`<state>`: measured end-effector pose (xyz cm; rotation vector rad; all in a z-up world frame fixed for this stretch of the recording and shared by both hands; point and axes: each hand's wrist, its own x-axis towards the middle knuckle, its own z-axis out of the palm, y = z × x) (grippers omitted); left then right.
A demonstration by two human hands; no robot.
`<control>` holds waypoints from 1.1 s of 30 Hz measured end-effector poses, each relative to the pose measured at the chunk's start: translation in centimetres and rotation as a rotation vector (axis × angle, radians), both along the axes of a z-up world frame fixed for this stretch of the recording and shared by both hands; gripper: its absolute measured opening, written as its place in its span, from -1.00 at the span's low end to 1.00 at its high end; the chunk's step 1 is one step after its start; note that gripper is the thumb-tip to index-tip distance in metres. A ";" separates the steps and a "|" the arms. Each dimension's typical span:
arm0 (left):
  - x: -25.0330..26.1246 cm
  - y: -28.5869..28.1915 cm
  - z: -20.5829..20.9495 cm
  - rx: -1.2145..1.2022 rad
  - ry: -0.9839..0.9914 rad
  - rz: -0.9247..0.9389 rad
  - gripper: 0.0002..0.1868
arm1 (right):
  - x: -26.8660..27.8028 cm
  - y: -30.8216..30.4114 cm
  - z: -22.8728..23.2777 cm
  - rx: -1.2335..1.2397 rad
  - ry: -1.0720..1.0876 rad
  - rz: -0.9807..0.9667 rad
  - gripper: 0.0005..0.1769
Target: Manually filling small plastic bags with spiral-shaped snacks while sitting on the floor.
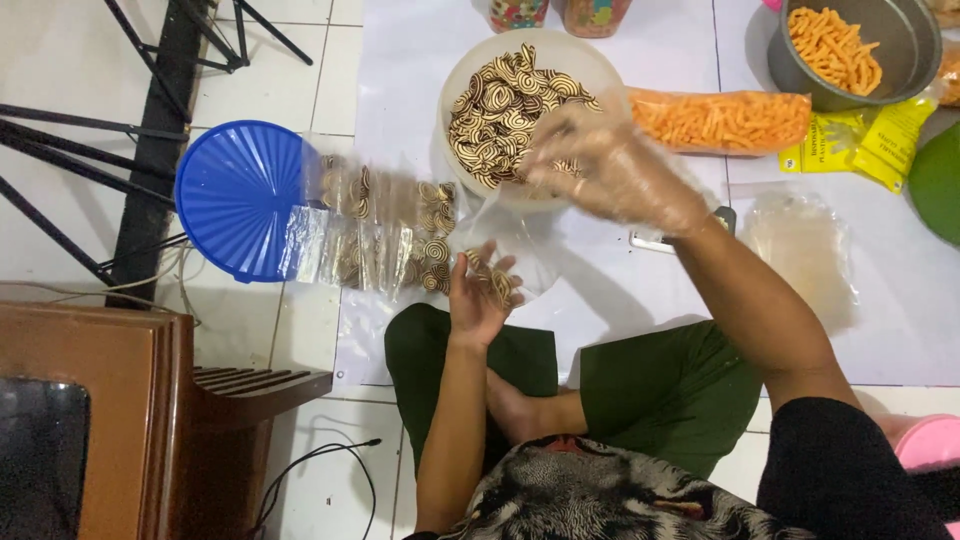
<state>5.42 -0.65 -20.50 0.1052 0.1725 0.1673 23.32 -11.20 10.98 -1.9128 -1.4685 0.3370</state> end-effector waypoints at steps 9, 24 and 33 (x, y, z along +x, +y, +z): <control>-2.2 -0.1 -5.7 0.328 0.431 0.238 -0.14 | 15.3 4.0 -8.1 -0.224 0.058 -0.468 -0.74; -2.3 2.1 0.6 0.192 0.601 0.257 -0.63 | 20.0 9.9 -20.0 -0.643 -0.543 -0.379 -0.56; -0.7 1.5 0.4 0.158 0.515 0.282 -0.54 | 20.6 8.0 -18.2 -0.673 -0.569 -0.500 -0.86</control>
